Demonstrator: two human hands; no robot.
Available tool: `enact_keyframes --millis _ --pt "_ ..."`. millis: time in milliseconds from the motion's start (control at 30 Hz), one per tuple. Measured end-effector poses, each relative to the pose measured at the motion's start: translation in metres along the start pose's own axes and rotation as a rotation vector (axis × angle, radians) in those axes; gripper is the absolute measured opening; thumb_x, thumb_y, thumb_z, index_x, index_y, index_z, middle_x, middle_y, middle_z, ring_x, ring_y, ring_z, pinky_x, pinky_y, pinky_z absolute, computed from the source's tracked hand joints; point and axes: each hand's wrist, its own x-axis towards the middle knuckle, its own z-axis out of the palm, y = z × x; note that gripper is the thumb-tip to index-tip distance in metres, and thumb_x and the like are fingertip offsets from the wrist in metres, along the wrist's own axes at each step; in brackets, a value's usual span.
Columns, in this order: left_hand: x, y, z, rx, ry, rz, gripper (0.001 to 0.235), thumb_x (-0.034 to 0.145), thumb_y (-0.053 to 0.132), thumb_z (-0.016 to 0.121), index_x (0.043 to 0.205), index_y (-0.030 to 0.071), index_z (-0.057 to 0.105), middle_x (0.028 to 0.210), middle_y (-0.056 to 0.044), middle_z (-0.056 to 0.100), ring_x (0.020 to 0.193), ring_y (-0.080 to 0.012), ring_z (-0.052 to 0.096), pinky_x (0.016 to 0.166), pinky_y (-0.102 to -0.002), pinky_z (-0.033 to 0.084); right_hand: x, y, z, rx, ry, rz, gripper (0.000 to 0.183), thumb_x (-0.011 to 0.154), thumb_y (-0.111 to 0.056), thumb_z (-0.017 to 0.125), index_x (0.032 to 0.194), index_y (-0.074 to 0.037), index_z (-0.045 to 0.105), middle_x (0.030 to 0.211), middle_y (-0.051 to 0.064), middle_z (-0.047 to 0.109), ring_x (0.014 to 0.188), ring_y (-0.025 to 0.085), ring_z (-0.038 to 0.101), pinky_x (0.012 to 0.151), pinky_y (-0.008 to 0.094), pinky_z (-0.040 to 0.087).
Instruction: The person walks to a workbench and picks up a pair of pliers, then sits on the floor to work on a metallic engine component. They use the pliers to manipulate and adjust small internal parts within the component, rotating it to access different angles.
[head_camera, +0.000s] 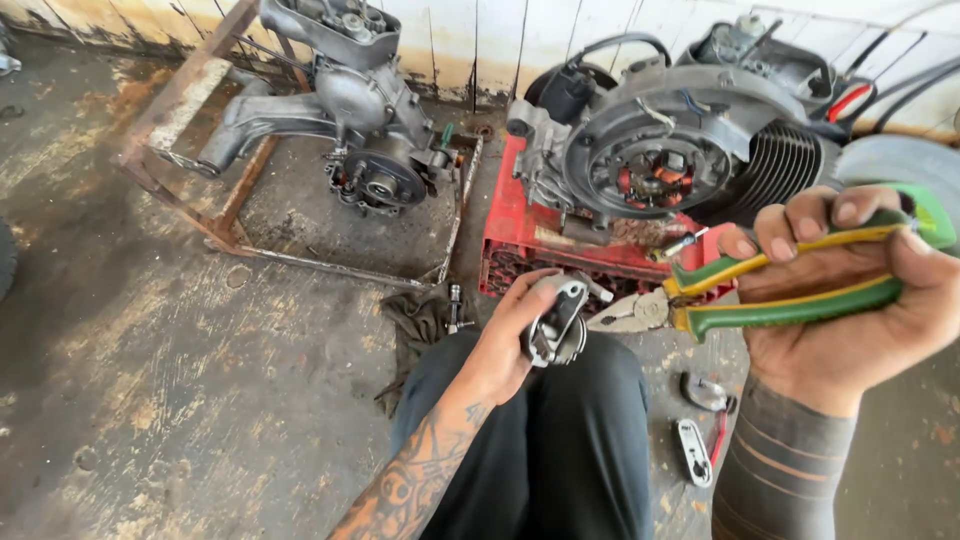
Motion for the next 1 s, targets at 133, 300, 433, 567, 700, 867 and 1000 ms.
enact_keyframes --millis 133,300,433,567,700,867,1000 --pt "-0.013 -0.021 -0.011 0.222 -0.01 -0.066 0.049 0.091 0.019 0.062 0.136 0.001 0.055 0.117 -0.014 0.063 0.094 -0.0179 0.058 0.077 -0.029 0.048 -0.021 -0.006 -0.016 0.033 -0.061 -0.005 0.024 0.089 -0.037 0.056 0.099 -0.015 0.055 0.092 0.002 0.049 0.078 0.013 0.048 0.076 0.032 0.042" --pt "-0.022 -0.046 -0.017 0.437 -0.068 0.124 0.045 0.092 0.021 0.058 0.131 -0.002 0.056 0.113 -0.012 0.065 0.094 -0.0173 0.058 0.084 -0.029 0.049 -0.043 -0.013 -0.02 0.0 -0.075 -0.009 0.022 0.087 -0.031 0.054 0.101 -0.014 0.055 0.093 0.005 0.051 0.076 0.016 0.047 0.077 0.034 0.042" --pt "-0.021 -0.059 -0.016 0.632 -0.116 0.209 0.044 0.089 0.017 0.055 0.13 0.001 0.058 0.117 -0.013 0.066 0.101 -0.0201 0.061 0.091 -0.032 0.051 -0.06 -0.009 -0.02 -0.021 -0.113 -0.038 0.023 0.088 -0.032 0.053 0.102 -0.013 0.055 0.091 0.005 0.051 0.076 0.016 0.049 0.074 0.033 0.046" --pt "-0.013 -0.077 -0.022 0.63 -0.123 0.176 0.043 0.091 0.019 0.047 0.13 0.005 0.057 0.119 -0.011 0.065 0.102 -0.0199 0.06 0.091 -0.032 0.05 -0.077 0.006 -0.03 0.051 -0.217 -0.089 0.027 0.092 -0.025 0.059 0.112 -0.008 0.062 0.092 0.008 0.057 0.078 0.018 0.055 0.075 0.035 0.052" --pt "-0.007 -0.087 -0.023 0.485 -0.089 -0.016 0.04 0.094 0.017 0.043 0.131 0.004 0.054 0.105 -0.012 0.066 0.078 -0.0157 0.061 0.065 -0.027 0.049 -0.086 0.021 -0.044 -0.062 -0.221 -0.158 0.051 0.089 -0.024 0.06 0.134 -0.001 0.06 0.089 0.012 0.057 0.082 0.02 0.056 0.079 0.037 0.052" --pt "0.005 -0.096 -0.036 0.534 -0.063 0.046 0.045 0.096 0.017 0.033 0.132 0.006 0.059 0.117 -0.009 0.066 0.095 -0.0173 0.057 0.086 -0.03 0.048 -0.091 0.04 -0.056 -0.165 -0.257 -0.101 0.061 0.088 -0.02 0.06 0.143 0.007 0.054 0.093 0.014 0.063 0.087 0.019 0.059 0.089 0.038 0.055" --pt "0.002 -0.089 -0.029 0.615 -0.105 0.098 0.046 0.097 0.019 0.033 0.134 0.005 0.058 0.119 -0.009 0.065 0.101 -0.0185 0.056 0.094 -0.031 0.045 -0.097 0.037 -0.072 -0.206 -0.239 -0.047 0.061 0.084 -0.023 0.06 0.138 0.007 0.058 0.09 0.014 0.065 0.083 0.02 0.062 0.086 0.038 0.057"
